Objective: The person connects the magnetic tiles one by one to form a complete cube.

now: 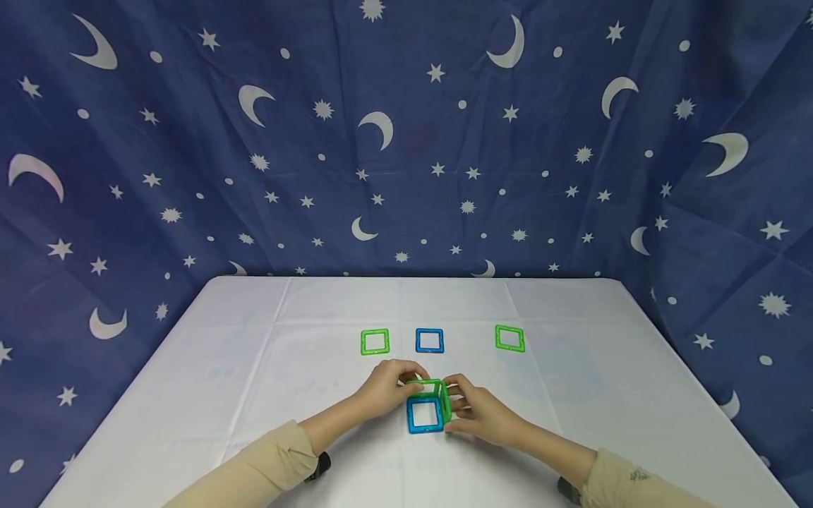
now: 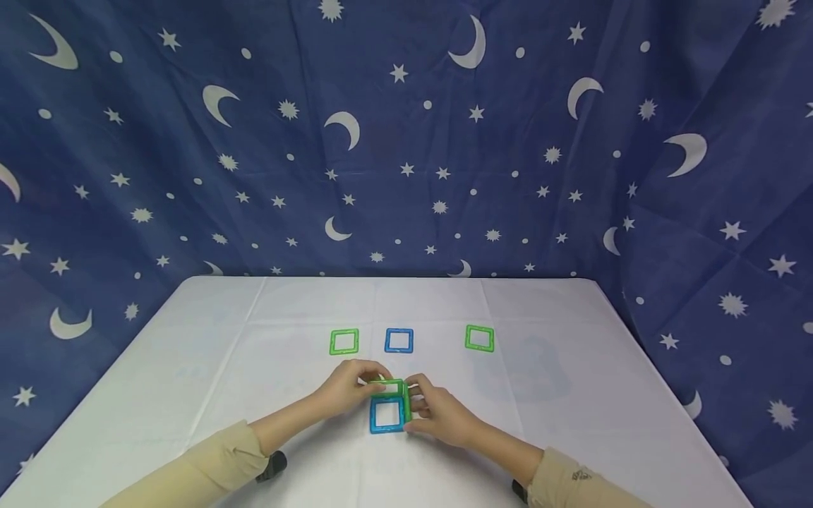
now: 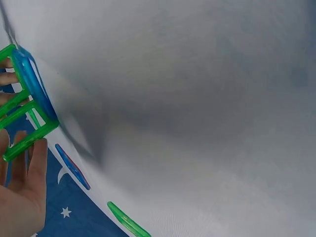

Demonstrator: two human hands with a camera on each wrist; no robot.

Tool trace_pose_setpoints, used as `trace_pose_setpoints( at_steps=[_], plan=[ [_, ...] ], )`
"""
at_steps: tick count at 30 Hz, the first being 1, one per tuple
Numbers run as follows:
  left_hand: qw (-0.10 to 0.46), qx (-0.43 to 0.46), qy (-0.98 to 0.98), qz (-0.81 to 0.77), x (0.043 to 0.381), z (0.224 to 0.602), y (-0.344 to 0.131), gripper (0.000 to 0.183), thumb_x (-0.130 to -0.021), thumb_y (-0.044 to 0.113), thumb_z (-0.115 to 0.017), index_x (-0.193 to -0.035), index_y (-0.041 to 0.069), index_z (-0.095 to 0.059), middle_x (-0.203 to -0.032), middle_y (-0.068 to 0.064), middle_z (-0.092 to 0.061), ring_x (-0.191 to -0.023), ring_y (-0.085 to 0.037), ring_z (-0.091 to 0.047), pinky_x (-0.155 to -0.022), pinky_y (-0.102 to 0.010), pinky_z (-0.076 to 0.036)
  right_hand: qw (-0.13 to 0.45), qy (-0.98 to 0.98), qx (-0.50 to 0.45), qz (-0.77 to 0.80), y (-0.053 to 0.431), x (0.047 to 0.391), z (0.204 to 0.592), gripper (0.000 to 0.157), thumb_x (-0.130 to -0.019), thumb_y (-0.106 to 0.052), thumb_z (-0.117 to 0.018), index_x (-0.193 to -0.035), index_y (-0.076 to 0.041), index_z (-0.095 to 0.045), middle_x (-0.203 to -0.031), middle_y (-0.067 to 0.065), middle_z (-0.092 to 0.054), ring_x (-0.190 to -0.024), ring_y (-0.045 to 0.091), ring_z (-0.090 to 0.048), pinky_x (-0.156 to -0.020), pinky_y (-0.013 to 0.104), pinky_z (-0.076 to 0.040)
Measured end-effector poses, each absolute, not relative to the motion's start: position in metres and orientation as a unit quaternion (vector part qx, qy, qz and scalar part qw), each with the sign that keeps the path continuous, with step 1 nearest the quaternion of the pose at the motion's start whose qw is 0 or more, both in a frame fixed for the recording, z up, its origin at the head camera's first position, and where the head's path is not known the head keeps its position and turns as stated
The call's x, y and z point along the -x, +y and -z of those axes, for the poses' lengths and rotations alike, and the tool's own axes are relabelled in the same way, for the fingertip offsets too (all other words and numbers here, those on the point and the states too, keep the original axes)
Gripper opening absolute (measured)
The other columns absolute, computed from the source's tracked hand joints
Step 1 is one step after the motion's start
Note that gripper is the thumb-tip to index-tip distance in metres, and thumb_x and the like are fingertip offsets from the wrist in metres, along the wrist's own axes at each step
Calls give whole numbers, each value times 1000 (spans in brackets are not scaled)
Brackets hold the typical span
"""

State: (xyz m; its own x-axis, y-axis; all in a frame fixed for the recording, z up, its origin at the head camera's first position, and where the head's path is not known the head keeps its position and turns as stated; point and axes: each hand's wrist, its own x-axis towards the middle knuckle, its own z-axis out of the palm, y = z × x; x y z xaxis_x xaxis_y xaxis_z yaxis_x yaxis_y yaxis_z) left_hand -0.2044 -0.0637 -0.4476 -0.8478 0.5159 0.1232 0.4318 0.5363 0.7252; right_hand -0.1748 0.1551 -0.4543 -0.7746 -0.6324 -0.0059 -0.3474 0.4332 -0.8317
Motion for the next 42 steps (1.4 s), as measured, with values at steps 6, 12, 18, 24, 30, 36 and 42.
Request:
trace_pose_setpoints(
  at_steps=[6, 12, 18, 24, 30, 36, 42],
  plan=[
    [90, -291, 870, -388, 204, 453, -67, 23, -94, 11, -56, -113, 5, -67, -111, -9, -70, -104, -22, -64, -85, -30, -52, 157, 832, 289, 447, 153, 175, 456, 58, -85, -10, -69, -130, 2, -34, -130, 29, -51, -111, 37, -60, -88, 33, -52],
    [99, -308, 871, -369, 205, 451, -69, 27, -93, 7, -57, -119, 6, -65, -114, -10, -68, -106, -22, -63, -87, -32, -51, 171, 815, 281, 476, 153, 176, 456, 59, -85, -5, -68, -131, 3, -33, -131, 32, -48, -114, 42, -57, -89, 31, -52],
    [114, -320, 865, -368, 205, 449, -71, 33, -90, -3, -57, -121, 3, -62, -112, -12, -68, -104, -23, -64, -87, -34, -52, 183, 810, 292, 474, 155, 180, 454, 58, -86, -2, -66, -133, 2, -32, -134, 31, -46, -117, 43, -54, -89, 30, -52],
    [130, -317, 862, -373, 205, 449, -73, 37, -89, -3, -58, -125, 3, -60, -112, -12, -68, -103, -22, -64, -85, -31, -52, 179, 815, 305, 459, 157, 183, 449, 57, -86, 0, -64, -134, 2, -33, -135, 32, -45, -115, 43, -55, -87, 30, -53],
    [137, -310, 856, -391, 195, 450, -80, 48, -84, -9, -60, -130, 4, -52, -112, -15, -66, -102, -27, -62, -88, -42, -50, 170, 821, 314, 446, 152, 186, 451, 55, -86, 7, -60, -136, -2, -37, -138, 26, -45, -119, 42, -53, -89, 31, -52],
    [148, -293, 847, -417, 184, 448, -83, 56, -85, -8, -60, -136, 4, -41, -114, -18, -60, -94, -26, -63, -82, -37, -51, 152, 829, 318, 435, 148, 188, 451, 48, -86, 11, -57, -131, -1, -45, -134, 21, -50, -121, 38, -52, -93, 32, -50],
    [171, -269, 841, -438, 179, 450, -88, 59, -82, -13, -58, -136, 5, -40, -123, -20, -55, -94, -24, -64, -78, -26, -52, 145, 837, 322, 418, 142, 189, 452, 45, -85, 15, -52, -127, -1, -48, -130, 19, -55, -121, 34, -54, -94, 34, -50]
  ],
)
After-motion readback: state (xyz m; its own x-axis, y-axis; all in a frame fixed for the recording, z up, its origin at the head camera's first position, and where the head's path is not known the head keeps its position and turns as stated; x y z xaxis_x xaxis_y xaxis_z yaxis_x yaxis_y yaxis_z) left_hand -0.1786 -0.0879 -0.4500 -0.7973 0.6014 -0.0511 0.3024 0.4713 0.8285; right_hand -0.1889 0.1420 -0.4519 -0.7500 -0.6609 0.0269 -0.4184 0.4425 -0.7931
